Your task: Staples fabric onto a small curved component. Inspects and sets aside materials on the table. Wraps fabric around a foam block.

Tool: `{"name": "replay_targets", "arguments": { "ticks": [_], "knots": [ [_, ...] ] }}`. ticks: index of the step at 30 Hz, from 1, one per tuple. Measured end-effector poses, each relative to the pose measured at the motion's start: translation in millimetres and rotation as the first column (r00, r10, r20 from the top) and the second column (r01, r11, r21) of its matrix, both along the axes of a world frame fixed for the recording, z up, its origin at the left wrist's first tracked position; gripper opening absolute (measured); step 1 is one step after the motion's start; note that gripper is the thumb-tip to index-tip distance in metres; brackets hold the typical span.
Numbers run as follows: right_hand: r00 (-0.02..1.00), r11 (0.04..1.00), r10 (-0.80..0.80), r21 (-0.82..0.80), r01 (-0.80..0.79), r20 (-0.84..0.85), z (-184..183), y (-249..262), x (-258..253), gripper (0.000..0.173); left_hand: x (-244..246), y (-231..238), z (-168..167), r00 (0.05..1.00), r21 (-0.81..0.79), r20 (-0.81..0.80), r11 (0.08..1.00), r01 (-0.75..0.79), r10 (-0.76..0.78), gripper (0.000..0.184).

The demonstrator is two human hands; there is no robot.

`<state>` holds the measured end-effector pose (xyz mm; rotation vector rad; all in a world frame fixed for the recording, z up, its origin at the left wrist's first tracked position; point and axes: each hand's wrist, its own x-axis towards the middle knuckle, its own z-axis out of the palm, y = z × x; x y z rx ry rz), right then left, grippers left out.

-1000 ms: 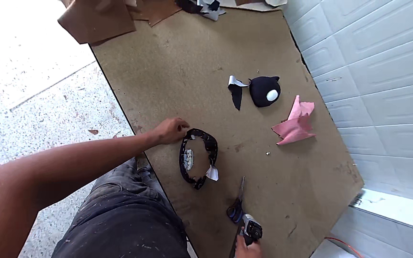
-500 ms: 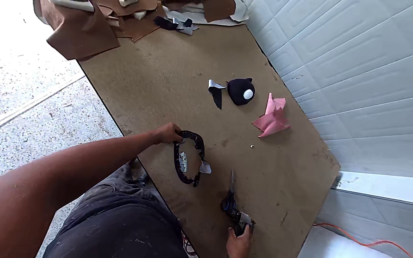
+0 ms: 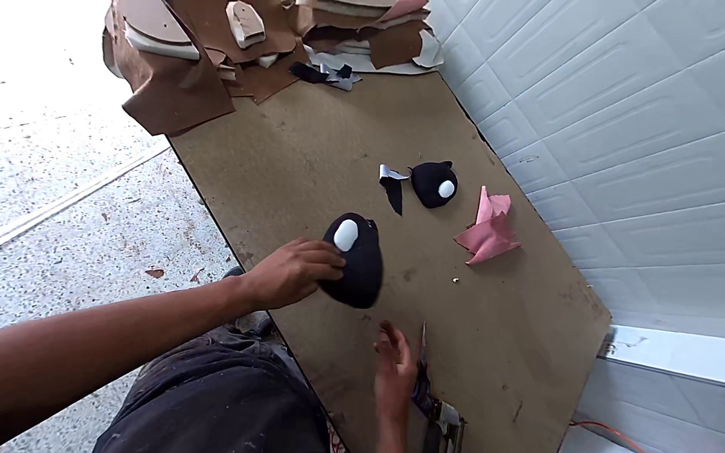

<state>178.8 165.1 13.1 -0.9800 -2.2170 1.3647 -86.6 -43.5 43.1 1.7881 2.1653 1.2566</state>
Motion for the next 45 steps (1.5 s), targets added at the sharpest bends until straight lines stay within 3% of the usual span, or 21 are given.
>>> {"name": "replay_targets", "arguments": {
  "ticks": [4,8,11,14,20,24,26,30,32,36,40,42,45],
  "knots": [
    [0.996,0.996,0.078,-0.047,-0.076,0.052,-16,-35,-18,0.033,-19,-76,-74,0.994,-0.221,0.008,0.97,-0.104,0.108,0.015],
    [0.994,0.995,0.073,-0.078,-0.067,0.081,-36,-69,-45,0.03,-30,-109,-89,0.978,-0.264,0.055,0.948,-0.179,0.2,0.018],
    [0.998,0.998,0.039,-0.057,-0.036,0.051,-47,-79,-90,0.035,-55,-92,-94,0.972,-0.232,0.087,0.953,-0.192,0.217,0.019],
    [0.995,0.995,-0.028,-0.093,0.037,0.095,-53,-81,-140,0.052,-89,-63,-96,0.938,-0.28,0.216,0.938,-0.205,0.27,0.022],
    [0.958,0.938,-0.215,-0.235,0.257,0.191,-72,-74,-202,0.074,-125,-7,-99,0.75,-0.532,0.502,0.838,-0.125,0.43,0.035],
    [0.905,0.804,-0.383,-0.416,0.426,0.186,-65,-64,-213,0.073,-149,26,-86,0.637,-0.533,0.641,0.845,-0.033,0.429,0.035],
    [0.883,0.762,-0.457,-0.466,0.449,0.104,-63,-56,-217,0.065,-166,45,-74,0.606,-0.515,0.691,0.857,0.031,0.393,0.037],
    [0.761,0.675,-0.648,-0.488,0.554,-0.031,-37,-2,-235,0.042,-202,105,-52,0.592,-0.379,0.767,0.92,0.104,0.248,0.033],
    [0.706,0.65,-0.705,-0.451,0.612,-0.059,-23,42,-245,0.04,-217,146,-50,0.663,-0.338,0.73,0.932,0.135,0.169,0.032],
    [0.667,0.695,-0.709,-0.388,0.605,-0.23,-12,163,-277,0.045,-249,227,-78,0.893,-0.343,0.448,0.929,0.14,0.031,0.033],
    [0.695,0.789,-0.615,-0.298,0.538,-0.372,-13,288,-323,0.042,-275,302,-114,0.985,-0.329,0.165,0.939,0.102,-0.049,0.046],
    [0.736,0.813,-0.582,-0.209,0.544,-0.347,-28,339,-348,0.037,-283,334,-129,0.991,-0.354,0.068,0.926,0.134,-0.118,0.054],
    [0.811,0.82,-0.572,-0.043,0.571,-0.124,-72,389,-372,0.041,-291,355,-160,0.971,-0.374,-0.114,0.915,0.153,-0.209,0.05]
  ]
}}
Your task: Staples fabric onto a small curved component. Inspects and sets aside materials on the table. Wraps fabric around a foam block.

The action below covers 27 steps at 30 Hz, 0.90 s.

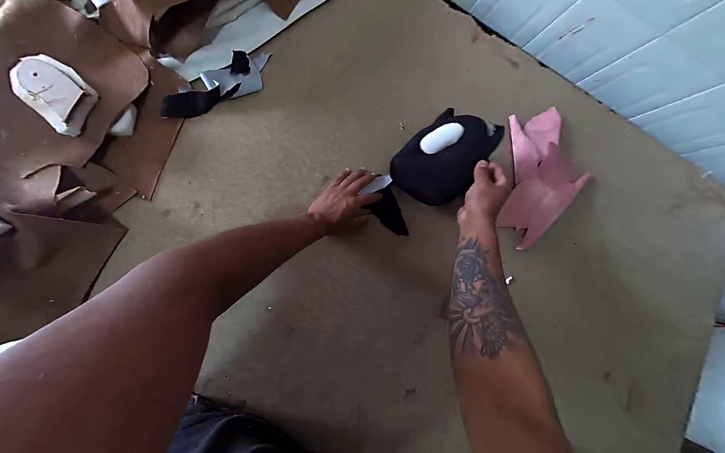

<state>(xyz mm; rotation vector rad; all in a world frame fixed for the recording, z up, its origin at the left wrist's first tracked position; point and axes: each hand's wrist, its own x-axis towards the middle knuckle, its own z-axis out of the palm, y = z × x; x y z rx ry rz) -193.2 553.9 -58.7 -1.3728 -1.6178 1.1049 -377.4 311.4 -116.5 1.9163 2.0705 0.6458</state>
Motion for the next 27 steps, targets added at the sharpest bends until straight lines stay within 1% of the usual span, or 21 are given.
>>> {"name": "replay_targets", "arguments": {
  "ticks": [1,2,3,5,7,8,9,10,11,13,14,16,18,19,20,22,23,25,26,27],
  "knots": [
    [0.997,1.0,0.007,0.005,-0.007,0.08,-11,11,3,0.043,0,2,-3,0.999,-0.003,-0.039,1.0,0.021,-0.021,0.046],
    [0.99,0.999,0.015,0.037,-0.02,0.137,-17,20,15,0.045,2,2,-5,0.998,0.009,-0.046,0.999,0.033,-0.032,0.043],
    [0.984,0.995,0.032,0.091,-0.049,0.177,-16,28,31,0.047,2,1,-7,0.999,0.045,-0.022,0.999,0.026,-0.025,0.037],
    [0.979,0.964,-0.017,0.263,-0.037,0.202,-12,53,64,0.046,-6,-2,-11,0.999,0.139,0.041,0.99,-0.012,0.006,0.029],
    [0.959,0.918,-0.118,0.396,0.007,0.257,-3,77,108,0.043,-8,-4,-10,0.997,0.151,0.072,0.988,-0.009,-0.002,0.027],
    [0.945,0.909,-0.148,0.418,0.015,0.29,5,85,122,0.045,-7,-4,-11,0.996,0.164,0.087,0.986,-0.009,-0.006,0.026],
    [0.939,0.908,-0.137,0.42,-0.009,0.317,14,87,126,0.047,-6,-4,-12,0.995,0.178,0.102,0.984,-0.01,-0.009,0.025],
    [0.936,0.91,-0.077,0.408,-0.074,0.342,22,83,119,0.05,-8,-2,-12,0.994,0.19,0.113,0.982,-0.01,-0.012,0.024],
    [0.924,0.894,0.035,0.401,-0.199,0.38,27,77,105,0.053,-9,-1,-12,0.993,0.196,0.12,0.98,-0.011,-0.013,0.024],
    [0.84,0.8,0.255,0.382,-0.462,0.479,32,51,56,0.064,-11,0,-13,0.993,0.201,0.115,0.98,-0.007,-0.016,0.024],
    [0.782,0.759,0.323,0.348,-0.551,0.533,33,34,26,0.07,-10,0,-13,0.994,0.204,0.11,0.979,-0.005,-0.018,0.023],
    [0.662,0.691,0.38,0.277,-0.668,0.646,24,8,-30,0.07,-8,-1,-12,0.995,0.208,0.095,0.978,-0.004,-0.016,0.023],
    [0.521,0.62,0.394,0.199,-0.759,0.757,6,-2,-71,0.064,-9,-2,-11,0.997,0.207,0.075,0.978,-0.006,-0.01,0.022],
    [0.445,0.591,0.382,0.156,-0.792,0.81,-1,1,-80,0.06,-7,-1,-11,0.997,0.21,0.072,0.978,-0.012,-0.004,0.022],
    [0.394,0.566,0.372,0.13,-0.814,0.84,-6,5,-82,0.056,-4,-1,-10,0.997,0.208,0.072,0.978,-0.022,0.007,0.022],
    [0.352,0.532,0.373,0.113,-0.839,0.858,-6,22,-78,0.052,-5,-3,-8,0.998,0.199,0.06,0.979,-0.041,0.03,0.022],
    [0.343,0.531,0.375,0.103,-0.841,0.861,-4,31,-70,0.051,-4,-3,-8,0.998,0.2,0.048,0.979,-0.047,0.038,0.021],
    [0.351,0.579,0.347,0.096,-0.81,0.87,3,51,-50,0.046,0,-3,-7,0.998,0.214,0.021,0.975,-0.062,0.058,0.02],
    [0.379,0.618,0.339,0.1,-0.78,0.861,10,56,-44,0.039,0,-3,-6,0.998,0.218,0.014,0.973,-0.071,0.069,0.021],
    [0.429,0.66,0.326,0.122,-0.742,0.842,15,54,-44,0.032,-3,-5,-5,0.997,0.215,0.009,0.974,-0.075,0.075,0.021]
  ]
}}
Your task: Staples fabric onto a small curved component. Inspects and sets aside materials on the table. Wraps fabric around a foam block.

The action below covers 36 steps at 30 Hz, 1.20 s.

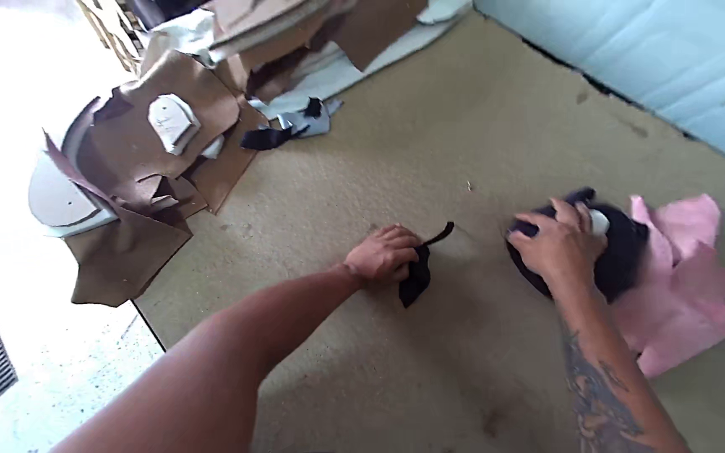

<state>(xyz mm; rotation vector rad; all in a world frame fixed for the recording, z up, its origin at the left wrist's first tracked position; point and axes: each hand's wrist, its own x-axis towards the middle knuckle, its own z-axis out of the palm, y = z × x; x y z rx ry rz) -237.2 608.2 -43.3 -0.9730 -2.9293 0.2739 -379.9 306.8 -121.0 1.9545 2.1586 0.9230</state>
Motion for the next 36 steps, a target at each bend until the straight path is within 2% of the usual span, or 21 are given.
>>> {"name": "replay_targets", "arguments": {
  "ticks": [3,7,10,11,12,13,14,16,17,18,19,20,22,23,25,27,28,30,32,34,36],
  "knots": [
    [0.983,0.998,-0.064,-0.031,0.059,-0.171,16,-40,-15,0.016,0,1,-6,1.0,0.01,0.012,1.0,0.008,-0.008,0.02],
    [0.924,0.975,0.057,-0.178,-0.133,-0.378,29,-147,-80,0.02,-3,0,-11,0.999,0.015,0.048,1.0,0.002,-0.003,0.018],
    [0.889,0.922,0.119,-0.284,-0.264,-0.442,39,-238,-139,0.018,3,-26,21,0.979,-0.192,0.195,0.981,-0.029,0.067,0.028],
    [0.88,0.895,0.152,-0.316,-0.316,-0.449,45,-266,-160,0.017,5,-33,9,0.97,-0.141,0.236,0.99,-0.032,0.065,0.029],
    [0.871,0.864,0.186,-0.346,-0.366,-0.455,50,-294,-180,0.017,9,-29,-30,0.976,0.118,0.214,0.991,-0.056,0.03,0.026],
    [0.856,0.83,0.226,-0.369,-0.419,-0.464,53,-319,-200,0.017,12,-29,-45,0.963,0.201,0.268,0.978,-0.049,-0.007,0.023],
    [0.843,0.789,0.261,-0.398,-0.467,-0.47,55,-344,-218,0.018,21,-41,-50,0.938,0.177,0.347,0.984,-0.038,-0.026,0.021],
    [0.823,0.714,0.313,-0.454,-0.533,-0.474,54,-388,-256,0.019,38,-83,-36,0.826,-0.117,0.557,0.993,-0.027,0.088,0.027],
    [0.828,0.695,0.331,-0.477,-0.538,-0.453,54,-407,-278,0.02,35,-109,-7,0.713,-0.287,0.679,0.957,0.041,0.173,0.035],
    [0.844,0.69,0.341,-0.5,-0.524,-0.415,54,-425,-302,0.022,28,-133,17,0.606,-0.37,0.759,0.924,0.1,0.238,0.039],
    [0.859,0.687,0.346,-0.521,-0.506,-0.379,54,-441,-329,0.024,17,-158,43,0.552,-0.383,0.796,0.912,0.144,0.247,0.041],
    [0.871,0.69,0.346,-0.534,-0.488,-0.349,54,-454,-355,0.028,8,-181,63,0.557,-0.35,0.806,0.92,0.175,0.201,0.039],
    [0.888,0.721,0.339,-0.52,-0.458,-0.312,52,-479,-407,0.04,-4,-212,68,0.676,-0.202,0.736,0.961,0.19,0.021,0.032],
    [0.9,0.749,0.334,-0.502,-0.433,-0.279,52,-490,-430,0.05,-6,-222,59,0.744,-0.102,0.665,0.981,0.167,-0.057,0.026],
    [0.926,0.822,0.318,-0.427,-0.376,-0.204,47,-509,-470,0.078,-4,-235,33,0.81,0.086,0.574,0.993,0.082,-0.117,0.015],
    [0.938,0.868,0.328,-0.357,-0.345,-0.108,30,-528,-502,0.11,2,-244,9,0.831,0.188,0.548,0.982,-0.012,-0.095,0.014],
    [0.938,0.888,0.344,-0.309,-0.342,-0.051,24,-536,-511,0.121,3,-249,4,0.821,0.213,0.564,0.976,-0.044,-0.086,0.017],
    [0.93,0.909,0.364,-0.234,-0.344,0.046,14,-549,-521,0.129,0,-267,5,0.76,0.224,0.648,0.967,-0.123,-0.053,0.031],
    [0.927,0.919,0.364,-0.198,-0.341,0.09,11,-556,-526,0.127,-13,-290,17,0.635,0.158,0.769,0.944,-0.291,0.067,0.04],
    [0.926,0.923,0.361,-0.183,-0.338,0.111,12,-555,-527,0.125,-39,-310,35,0.47,0.044,0.847,0.849,-0.527,0.248,0.034],
    [0.923,0.922,0.369,-0.171,-0.348,0.113,13,-552,-525,0.124,-73,-320,42,0.263,-0.098,0.885,0.705,-0.703,0.385,0.025]
  ]
}}
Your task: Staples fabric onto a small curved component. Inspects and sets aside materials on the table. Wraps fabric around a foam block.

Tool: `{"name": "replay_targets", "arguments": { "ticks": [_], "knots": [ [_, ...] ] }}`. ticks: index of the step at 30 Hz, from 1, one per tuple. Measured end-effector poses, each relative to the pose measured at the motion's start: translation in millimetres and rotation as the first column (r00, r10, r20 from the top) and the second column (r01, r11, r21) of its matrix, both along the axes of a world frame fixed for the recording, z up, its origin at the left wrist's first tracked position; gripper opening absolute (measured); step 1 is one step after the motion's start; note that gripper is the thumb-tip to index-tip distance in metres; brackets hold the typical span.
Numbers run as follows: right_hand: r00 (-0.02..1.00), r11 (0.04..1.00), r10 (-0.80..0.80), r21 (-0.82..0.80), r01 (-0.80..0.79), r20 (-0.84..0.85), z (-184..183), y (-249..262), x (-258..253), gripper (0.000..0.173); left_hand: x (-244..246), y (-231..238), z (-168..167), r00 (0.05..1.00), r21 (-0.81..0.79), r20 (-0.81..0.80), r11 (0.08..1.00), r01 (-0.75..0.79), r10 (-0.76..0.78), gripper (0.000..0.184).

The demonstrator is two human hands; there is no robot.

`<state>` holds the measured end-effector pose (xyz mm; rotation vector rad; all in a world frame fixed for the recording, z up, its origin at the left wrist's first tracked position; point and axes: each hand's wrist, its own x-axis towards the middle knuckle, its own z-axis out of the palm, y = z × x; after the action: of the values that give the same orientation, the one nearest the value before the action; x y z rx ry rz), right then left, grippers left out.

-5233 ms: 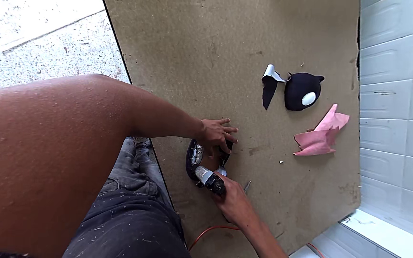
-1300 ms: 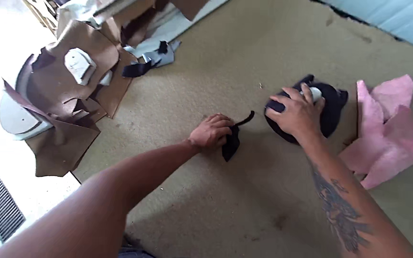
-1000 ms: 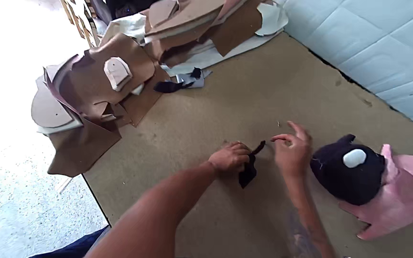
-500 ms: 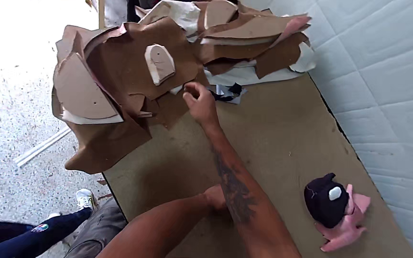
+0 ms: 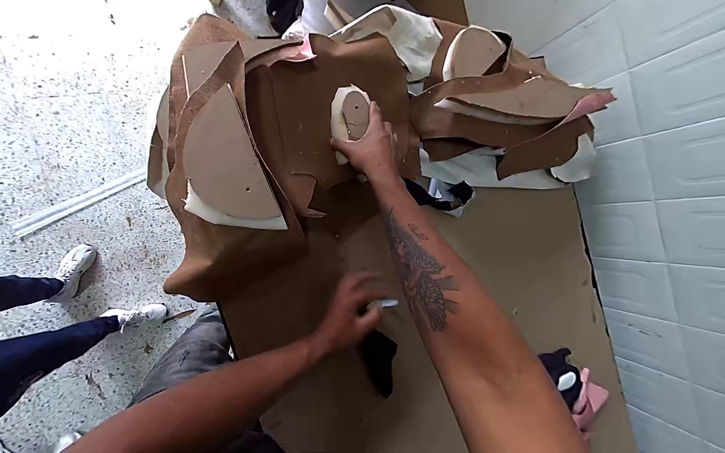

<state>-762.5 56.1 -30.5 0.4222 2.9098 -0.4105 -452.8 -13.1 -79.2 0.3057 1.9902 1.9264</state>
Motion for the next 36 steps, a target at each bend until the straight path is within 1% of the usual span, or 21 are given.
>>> {"name": "replay_targets", "arguments": {
  "ticks": [2,3,5,8,9,11,14,15,17,19,21,23,24,25,27,28,29,30,31,34,36],
  "knots": [
    [1.0,1.0,0.003,0.009,-0.003,-0.007,0,2,4,0.122,-43,3,-3,0.941,0.075,0.275,0.971,-0.227,0.199,0.029],
    [1.0,1.0,0.002,0.011,-0.002,-0.015,1,1,4,0.121,-69,8,-5,0.858,0.139,0.445,0.927,-0.349,0.256,0.035],
    [1.0,1.0,-0.002,0.007,0.003,-0.031,1,1,2,0.12,-118,15,-5,0.729,0.24,0.637,0.835,-0.495,0.249,0.046],
    [0.999,1.0,-0.026,-0.009,0.025,-0.042,-1,-2,4,0.119,-169,22,2,0.644,0.248,0.692,0.73,-0.636,0.326,0.045],
    [0.998,0.999,-0.034,-0.006,0.034,-0.049,-1,-1,5,0.118,-182,27,2,0.603,0.199,0.697,0.702,-0.684,0.389,0.043],
    [0.997,0.999,-0.038,-0.028,0.036,-0.073,-2,-3,8,0.115,-197,28,6,0.546,0.027,0.663,0.713,-0.701,0.512,0.04],
    [0.992,0.997,-0.055,-0.064,0.048,-0.114,1,4,24,0.112,-194,33,11,0.557,-0.17,0.586,0.761,-0.626,0.588,0.041],
    [0.99,0.995,-0.069,-0.074,0.06,-0.12,2,8,35,0.11,-185,34,15,0.575,-0.17,0.577,0.774,-0.61,0.58,0.039],
    [0.985,0.989,-0.106,-0.112,0.091,-0.137,10,19,66,0.106,-155,36,23,0.647,-0.057,0.536,0.788,-0.613,0.542,0.034],
    [0.975,0.979,-0.143,-0.17,0.114,-0.17,21,37,118,0.104,-106,41,28,0.734,0.132,0.498,0.797,-0.59,0.462,0.024],
    [0.959,0.963,-0.194,-0.227,0.146,-0.208,27,59,190,0.103,-43,45,26,0.833,0.307,0.483,0.838,-0.45,0.271,0.02],
    [0.937,0.937,-0.299,-0.24,0.252,-0.182,28,85,276,0.103,22,45,27,0.881,0.202,0.474,0.974,-0.106,-0.002,0.031],
    [0.913,0.91,-0.373,-0.256,0.327,-0.162,25,98,323,0.103,52,46,28,0.878,0.086,0.459,0.99,0.109,-0.136,0.039],
    [0.882,0.871,-0.452,-0.279,0.405,-0.132,21,109,370,0.102,79,47,27,0.866,-0.021,0.426,0.954,0.3,-0.263,0.045],
    [0.809,0.784,-0.583,-0.312,0.536,-0.075,11,127,461,0.102,128,55,24,0.824,-0.226,0.312,0.806,0.548,-0.473,0.051],
    [0.774,0.744,-0.631,-0.325,0.583,-0.056,5,134,502,0.103,152,58,18,0.804,-0.337,0.203,0.731,0.593,-0.558,0.052],
    [0.749,0.718,-0.66,-0.332,0.612,-0.047,-1,137,541,0.103,175,59,7,0.789,-0.448,0.018,0.701,0.555,-0.614,0.045],
    [0.736,0.707,-0.675,-0.332,0.625,-0.052,-8,139,575,0.104,195,55,0,0.743,-0.511,-0.137,0.689,0.514,-0.656,0.037],
    [0.734,0.707,-0.676,-0.334,0.624,-0.06,-15,136,603,0.105,210,43,-3,0.671,-0.567,-0.227,0.656,0.498,-0.706,0.035],
    [0.753,0.727,-0.648,-0.387,0.567,-0.113,-33,117,668,0.105,238,-15,-5,0.482,-0.725,-0.304,0.528,0.443,-0.821,0.036],
    [0.784,0.767,-0.605,-0.365,0.527,-0.139,-40,105,708,0.105,250,-56,1,0.474,-0.771,-0.285,0.493,0.403,-0.833,0.038]
  ]
}}
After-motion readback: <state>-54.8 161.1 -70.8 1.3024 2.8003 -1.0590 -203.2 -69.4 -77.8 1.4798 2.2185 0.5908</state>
